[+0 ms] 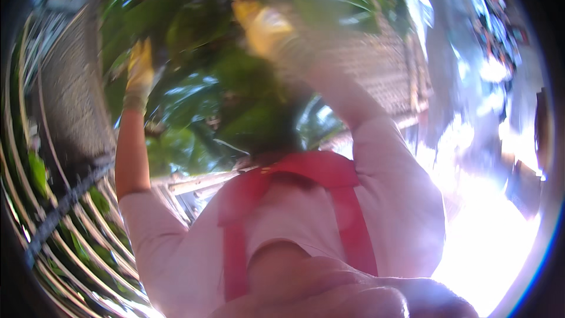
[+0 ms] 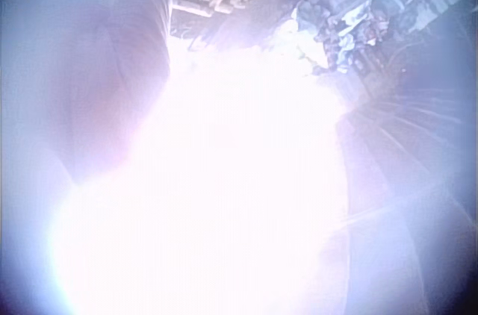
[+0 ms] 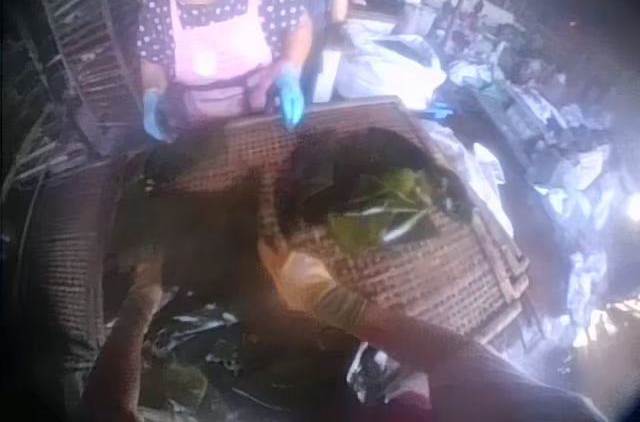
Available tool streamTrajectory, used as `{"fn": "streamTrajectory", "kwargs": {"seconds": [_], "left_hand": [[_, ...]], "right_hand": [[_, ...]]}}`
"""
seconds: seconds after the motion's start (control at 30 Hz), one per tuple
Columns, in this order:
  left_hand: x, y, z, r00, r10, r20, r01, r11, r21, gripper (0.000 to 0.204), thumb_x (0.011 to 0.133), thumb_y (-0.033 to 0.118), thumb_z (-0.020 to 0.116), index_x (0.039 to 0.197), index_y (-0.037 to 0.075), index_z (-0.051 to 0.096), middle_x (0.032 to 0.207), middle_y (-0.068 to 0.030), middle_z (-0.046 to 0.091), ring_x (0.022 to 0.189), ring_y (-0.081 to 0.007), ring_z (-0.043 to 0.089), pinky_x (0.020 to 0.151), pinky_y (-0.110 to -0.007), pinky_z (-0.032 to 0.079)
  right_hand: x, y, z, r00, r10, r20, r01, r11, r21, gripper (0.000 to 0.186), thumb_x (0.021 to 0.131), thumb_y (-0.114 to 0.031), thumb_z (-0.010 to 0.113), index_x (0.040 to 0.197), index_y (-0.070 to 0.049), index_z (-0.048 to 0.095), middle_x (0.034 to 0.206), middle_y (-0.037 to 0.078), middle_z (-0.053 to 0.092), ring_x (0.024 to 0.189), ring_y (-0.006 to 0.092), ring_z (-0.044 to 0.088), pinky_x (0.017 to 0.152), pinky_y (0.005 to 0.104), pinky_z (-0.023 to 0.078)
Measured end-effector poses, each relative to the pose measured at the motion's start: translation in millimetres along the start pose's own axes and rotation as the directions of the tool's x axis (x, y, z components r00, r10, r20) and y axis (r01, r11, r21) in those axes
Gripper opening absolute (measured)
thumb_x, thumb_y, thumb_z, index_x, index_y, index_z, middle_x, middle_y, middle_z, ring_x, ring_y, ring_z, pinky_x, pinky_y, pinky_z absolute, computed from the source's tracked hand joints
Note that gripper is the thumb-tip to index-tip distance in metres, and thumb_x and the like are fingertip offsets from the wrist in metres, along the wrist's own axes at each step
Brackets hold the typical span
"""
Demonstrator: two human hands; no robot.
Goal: The person cleans large green leaves by hand on a woven mat, stacking them to the side and then transferring a bundle into a large white bag.
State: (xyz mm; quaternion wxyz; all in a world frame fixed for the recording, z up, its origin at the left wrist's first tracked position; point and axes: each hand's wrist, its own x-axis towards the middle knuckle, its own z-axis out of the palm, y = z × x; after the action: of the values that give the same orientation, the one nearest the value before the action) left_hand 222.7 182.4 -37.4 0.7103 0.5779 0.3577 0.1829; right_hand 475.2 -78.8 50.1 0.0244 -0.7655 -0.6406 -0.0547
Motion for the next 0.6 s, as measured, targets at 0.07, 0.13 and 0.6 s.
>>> {"fn": "streamTrajectory", "kwargs": {"seconds": [0.07, 0.13, 0.6], "left_hand": [[-4, -16, -27, 0.983, 0.170, -0.063, -0.099, 0.793, 0.601, 0.040, 0.094, 0.019, 0.050, 0.132, 0.009, 0.041, 0.122, -0.0073, 0.054, 0.108, -0.0178, 0.054, 0.088, -0.033, 0.048], [-12, -9, -12, 0.942, 0.335, -0.027, -0.274, 0.811, 0.517, 0.035, 0.095, 0.017, 0.048, 0.129, 0.010, 0.044, 0.114, -0.0055, 0.058, 0.096, -0.0161, 0.059, 0.082, -0.030, 0.051], [-113, 40, 220, 0.886, 0.415, 0.207, -0.458, 0.711, 0.533, 0.046, 0.091, -0.002, 0.045, 0.136, 0.002, 0.038, 0.133, -0.0095, 0.045, 0.114, -0.0165, 0.049, 0.101, -0.028, 0.038]], "right_hand": [[-33, -1, -15, 0.997, 0.047, 0.055, -0.060, 0.959, 0.276, 0.052, 0.079, -0.008, 0.048, 0.130, 0.002, 0.041, 0.119, 0.030, 0.052, 0.091, 0.0366, 0.062, 0.076, 0.0421, 0.052], [-68, 25, -8, 0.979, 0.201, -0.038, -0.180, 0.935, 0.304, 0.050, 0.081, -0.008, 0.047, 0.130, 0.002, 0.041, 0.125, 0.030, 0.048, 0.102, 0.0375, 0.058, 0.086, 0.0405, 0.049], [-35, 263, -72, 0.945, 0.325, 0.029, -0.323, 0.923, 0.210, 0.029, 0.081, -0.023, 0.054, 0.102, -0.005, 0.064, 0.098, 0.020, 0.064, 0.094, 0.0342, 0.061, 0.083, 0.0417, 0.048]]}}
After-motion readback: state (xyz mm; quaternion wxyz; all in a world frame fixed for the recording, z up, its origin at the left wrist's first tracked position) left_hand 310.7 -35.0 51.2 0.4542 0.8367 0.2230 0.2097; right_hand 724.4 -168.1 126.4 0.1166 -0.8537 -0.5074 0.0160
